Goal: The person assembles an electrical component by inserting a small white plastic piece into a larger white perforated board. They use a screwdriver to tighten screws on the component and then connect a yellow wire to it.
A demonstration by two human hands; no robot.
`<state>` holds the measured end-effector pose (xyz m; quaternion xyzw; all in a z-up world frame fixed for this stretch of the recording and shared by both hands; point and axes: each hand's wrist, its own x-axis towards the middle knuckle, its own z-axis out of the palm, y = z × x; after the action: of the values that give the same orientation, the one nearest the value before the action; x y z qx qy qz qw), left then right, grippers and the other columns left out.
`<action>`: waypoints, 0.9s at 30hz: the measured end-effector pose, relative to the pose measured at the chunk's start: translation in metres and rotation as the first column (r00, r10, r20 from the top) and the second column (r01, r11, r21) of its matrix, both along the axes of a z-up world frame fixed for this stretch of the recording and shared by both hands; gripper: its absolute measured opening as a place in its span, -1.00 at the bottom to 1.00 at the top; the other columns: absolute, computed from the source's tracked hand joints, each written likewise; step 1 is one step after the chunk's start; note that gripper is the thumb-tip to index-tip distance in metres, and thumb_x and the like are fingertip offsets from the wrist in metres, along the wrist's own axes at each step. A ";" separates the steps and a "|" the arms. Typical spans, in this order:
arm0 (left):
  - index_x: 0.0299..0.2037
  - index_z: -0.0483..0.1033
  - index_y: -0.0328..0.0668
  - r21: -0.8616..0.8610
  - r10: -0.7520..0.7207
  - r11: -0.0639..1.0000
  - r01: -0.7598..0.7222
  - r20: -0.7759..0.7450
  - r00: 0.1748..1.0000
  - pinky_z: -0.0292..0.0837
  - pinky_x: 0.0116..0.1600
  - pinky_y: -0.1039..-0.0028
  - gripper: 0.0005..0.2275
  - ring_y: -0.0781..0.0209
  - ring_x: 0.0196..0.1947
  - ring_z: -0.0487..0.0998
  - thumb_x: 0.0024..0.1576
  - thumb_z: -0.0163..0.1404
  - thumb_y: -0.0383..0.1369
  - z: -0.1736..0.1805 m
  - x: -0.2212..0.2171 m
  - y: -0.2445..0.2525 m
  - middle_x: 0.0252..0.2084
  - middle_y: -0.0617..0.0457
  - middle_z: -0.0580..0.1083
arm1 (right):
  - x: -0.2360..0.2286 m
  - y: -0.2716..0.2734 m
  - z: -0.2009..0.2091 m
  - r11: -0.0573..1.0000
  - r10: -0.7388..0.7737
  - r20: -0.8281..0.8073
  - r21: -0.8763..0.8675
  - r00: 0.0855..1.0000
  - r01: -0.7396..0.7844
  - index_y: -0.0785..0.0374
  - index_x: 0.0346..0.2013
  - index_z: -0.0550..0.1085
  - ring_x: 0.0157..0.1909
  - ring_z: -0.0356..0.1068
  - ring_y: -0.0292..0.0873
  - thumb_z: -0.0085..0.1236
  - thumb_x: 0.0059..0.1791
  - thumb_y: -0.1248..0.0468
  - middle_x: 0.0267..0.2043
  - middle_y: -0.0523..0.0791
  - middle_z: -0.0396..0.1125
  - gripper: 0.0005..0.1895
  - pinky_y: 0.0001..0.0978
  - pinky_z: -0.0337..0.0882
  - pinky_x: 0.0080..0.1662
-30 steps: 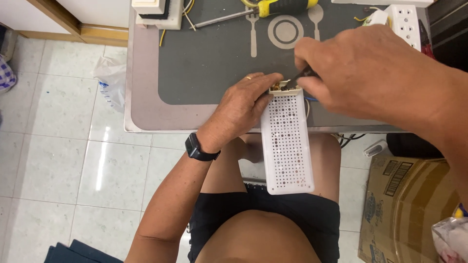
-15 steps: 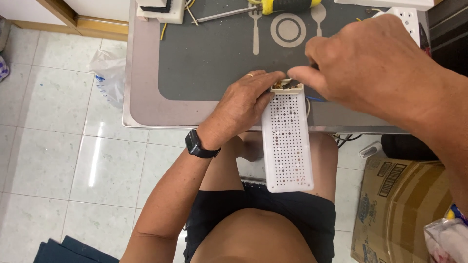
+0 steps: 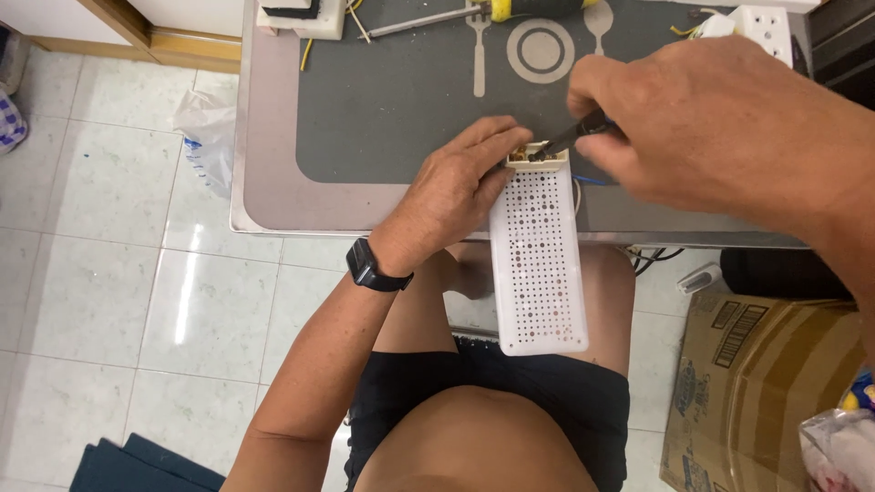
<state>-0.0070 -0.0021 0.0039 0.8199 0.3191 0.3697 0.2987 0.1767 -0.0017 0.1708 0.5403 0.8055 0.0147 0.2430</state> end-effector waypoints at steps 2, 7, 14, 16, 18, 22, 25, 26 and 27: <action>0.18 0.30 -0.29 -0.023 -0.006 1.000 0.007 0.014 1.000 0.44 0.09 0.31 -0.67 -0.01 0.08 0.46 0.20 -0.08 -0.58 0.004 0.000 -0.002 0.09 -0.07 0.35 | 0.010 0.003 -0.013 0.994 0.081 0.010 0.079 0.997 -0.081 0.01 -0.11 0.37 -0.40 0.47 0.02 -0.09 0.03 -0.11 -0.56 -0.11 0.44 -0.67 -0.17 0.44 -0.28; 0.17 0.30 -0.28 -0.043 -0.018 0.999 0.020 0.040 0.999 0.43 -0.01 0.36 -0.69 0.07 -0.02 0.48 0.21 -0.10 -0.59 0.007 0.001 -0.003 0.00 -0.02 0.38 | 0.010 0.006 -0.015 0.977 0.123 0.064 0.165 0.990 -0.132 0.03 -0.29 0.43 -0.53 0.43 -0.04 -0.14 0.08 -0.23 -0.66 -0.13 0.38 -0.56 -0.28 0.35 -0.44; 0.18 0.28 -0.28 -0.018 0.008 1.000 -0.008 0.001 1.000 0.42 -0.02 0.37 -0.67 0.07 -0.03 0.48 0.21 -0.07 -0.58 0.002 0.001 -0.002 0.00 -0.02 0.38 | 0.006 0.010 -0.012 0.997 0.073 -0.059 0.031 0.996 -0.072 0.01 -0.10 0.38 -0.30 0.46 0.04 -0.10 0.00 0.00 -0.51 -0.09 0.45 -0.72 -0.12 0.41 -0.34; 0.19 0.27 -0.28 0.002 0.008 1.000 -0.008 0.008 1.000 0.43 -0.04 0.36 -0.66 0.05 -0.04 0.48 0.21 -0.05 -0.58 -0.001 0.002 -0.002 -0.01 -0.02 0.38 | 0.010 0.011 -0.019 0.984 0.145 -0.053 0.111 0.988 -0.139 0.07 -0.18 0.41 -0.36 0.47 0.00 -0.06 0.03 -0.09 -0.59 -0.10 0.43 -0.66 -0.18 0.40 -0.43; 0.18 0.28 -0.29 0.020 0.021 1.000 -0.021 0.022 1.000 0.44 -0.06 0.38 -0.66 0.08 -0.06 0.48 0.19 -0.03 -0.61 -0.002 0.003 -0.002 -0.05 -0.01 0.37 | 0.012 0.011 -0.023 0.968 0.196 -0.073 0.176 0.978 -0.181 0.09 -0.32 0.40 -0.42 0.44 -0.01 -0.07 0.04 -0.09 -0.64 -0.10 0.37 -0.66 -0.21 0.35 -0.41; 0.18 0.30 -0.26 0.008 0.043 0.999 -0.043 -0.018 0.999 0.45 -0.07 0.36 -0.68 0.08 -0.07 0.48 0.21 -0.04 -0.54 0.000 0.004 -0.004 -0.05 -0.02 0.37 | 0.006 0.008 -0.016 0.986 0.144 -0.171 0.102 0.975 -0.128 0.10 -0.23 0.42 -0.36 0.43 0.05 -0.06 0.04 -0.04 -0.59 -0.05 0.40 -0.71 -0.12 0.38 -0.32; 0.18 0.28 -0.25 0.058 0.055 0.997 -0.054 -0.009 0.998 0.45 -0.13 0.38 -0.68 0.10 -0.12 0.48 0.23 -0.03 -0.55 0.001 0.005 -0.006 -0.06 -0.01 0.35 | 0.006 0.009 -0.014 0.996 0.091 -0.174 0.023 0.981 -0.088 -0.05 0.00 0.38 -0.32 0.45 0.02 -0.04 -0.03 0.10 -0.50 -0.06 0.45 -0.70 -0.11 0.43 -0.30; 0.16 0.29 -0.25 0.061 0.059 0.996 -0.058 -0.013 0.998 0.44 -0.13 0.38 -0.70 0.10 -0.14 0.48 0.23 -0.03 -0.54 0.001 0.005 -0.006 -0.08 -0.01 0.35 | 0.008 0.010 -0.015 0.994 0.110 -0.171 0.038 0.979 -0.105 -0.01 -0.07 0.41 -0.33 0.44 0.02 0.00 -0.03 0.04 -0.51 -0.06 0.43 -0.72 -0.12 0.42 -0.29; 0.15 0.30 -0.25 0.064 0.063 0.996 -0.062 -0.016 0.998 0.43 -0.14 0.38 -0.71 0.11 -0.15 0.47 0.23 -0.03 -0.54 0.002 0.006 -0.006 -0.10 -0.01 0.34 | 0.009 0.011 -0.017 0.991 0.129 -0.169 0.052 0.977 -0.122 0.03 -0.13 0.43 -0.33 0.43 0.02 0.04 -0.03 -0.02 -0.53 -0.05 0.42 -0.72 -0.13 0.41 -0.28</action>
<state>-0.0012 -0.0081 0.0055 0.8220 0.3354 0.3813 0.2577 0.1860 0.0097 0.1539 0.4926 0.8554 -0.0002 0.1599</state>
